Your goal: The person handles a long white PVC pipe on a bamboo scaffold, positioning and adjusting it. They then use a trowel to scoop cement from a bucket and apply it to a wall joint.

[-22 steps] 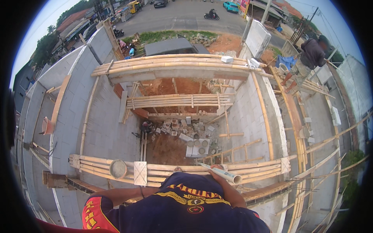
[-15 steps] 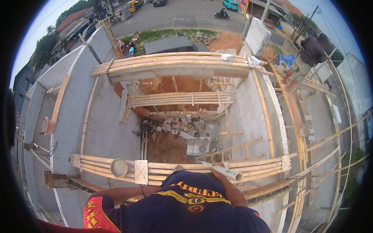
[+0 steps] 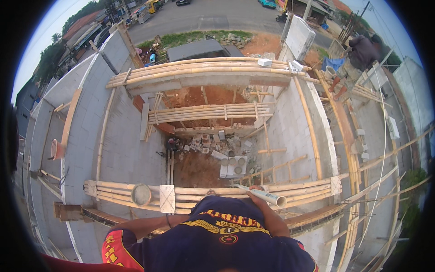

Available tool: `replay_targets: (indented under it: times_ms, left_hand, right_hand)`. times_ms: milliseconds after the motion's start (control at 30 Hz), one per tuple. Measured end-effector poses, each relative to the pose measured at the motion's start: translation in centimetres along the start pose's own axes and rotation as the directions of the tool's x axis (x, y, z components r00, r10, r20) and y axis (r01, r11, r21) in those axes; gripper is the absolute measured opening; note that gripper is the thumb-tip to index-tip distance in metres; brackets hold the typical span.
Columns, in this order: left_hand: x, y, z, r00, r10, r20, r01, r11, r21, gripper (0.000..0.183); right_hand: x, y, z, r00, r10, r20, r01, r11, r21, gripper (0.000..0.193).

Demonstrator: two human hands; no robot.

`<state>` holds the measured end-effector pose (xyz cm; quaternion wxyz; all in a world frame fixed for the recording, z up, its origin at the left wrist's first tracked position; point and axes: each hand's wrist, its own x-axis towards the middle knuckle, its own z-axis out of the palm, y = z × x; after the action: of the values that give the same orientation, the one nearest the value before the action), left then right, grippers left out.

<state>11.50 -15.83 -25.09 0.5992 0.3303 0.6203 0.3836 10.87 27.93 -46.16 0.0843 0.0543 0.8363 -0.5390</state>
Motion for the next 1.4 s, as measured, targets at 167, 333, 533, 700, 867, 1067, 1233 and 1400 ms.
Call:
replay_targets:
  times_ms: [167,333,533,700,867,1067,1233,1400]
  left_hand:
    - [-0.1,0.2,-0.3,1.0,-0.003,-0.001,0.003,1.0,0.014,0.065]
    - [-0.9,1.3,-0.4,0.998,0.014,-0.069,-0.012,0.999,0.03,0.066]
    - [-0.4,1.7,-0.7,0.99,-0.142,0.021,0.14,0.988,0.071,0.067]
    - [-0.2,1.1,-0.7,0.996,-0.09,-0.001,0.09,0.996,-0.028,0.062]
    - [-0.7,1.3,-0.9,0.999,0.052,-0.002,-0.052,0.999,0.017,0.062]
    - [-0.4,0.9,-0.7,0.992,0.107,-0.063,-0.106,0.994,0.013,0.063]
    - [-0.3,0.0,-0.4,0.998,0.044,-0.047,-0.044,0.999,-0.006,0.064]
    - [0.0,-0.3,-1.7,0.997,-0.008,0.078,0.011,0.999,-0.034,0.064]
  right_hand:
    - [0.0,0.2,0.1,1.0,0.026,-0.008,-0.026,0.999,0.023,0.022]
    - [0.1,0.1,0.2,0.999,-0.029,-0.021,0.028,0.999,-0.023,0.022]
    - [0.4,0.6,0.0,1.0,0.019,-0.012,-0.02,0.996,-0.081,0.022]
    - [0.4,1.5,0.1,0.999,-0.039,-0.009,0.038,0.995,-0.093,0.023]
    - [0.5,2.6,0.5,0.997,-0.066,-0.028,0.062,0.989,-0.133,0.023]
    - [0.5,1.9,0.3,0.998,-0.062,-0.017,0.059,0.991,-0.123,0.023]
    - [0.4,0.3,0.2,0.997,0.071,-0.025,-0.073,0.989,-0.128,0.022]
    - [0.3,0.8,-0.1,0.996,0.069,-0.054,-0.08,0.966,-0.246,0.028]
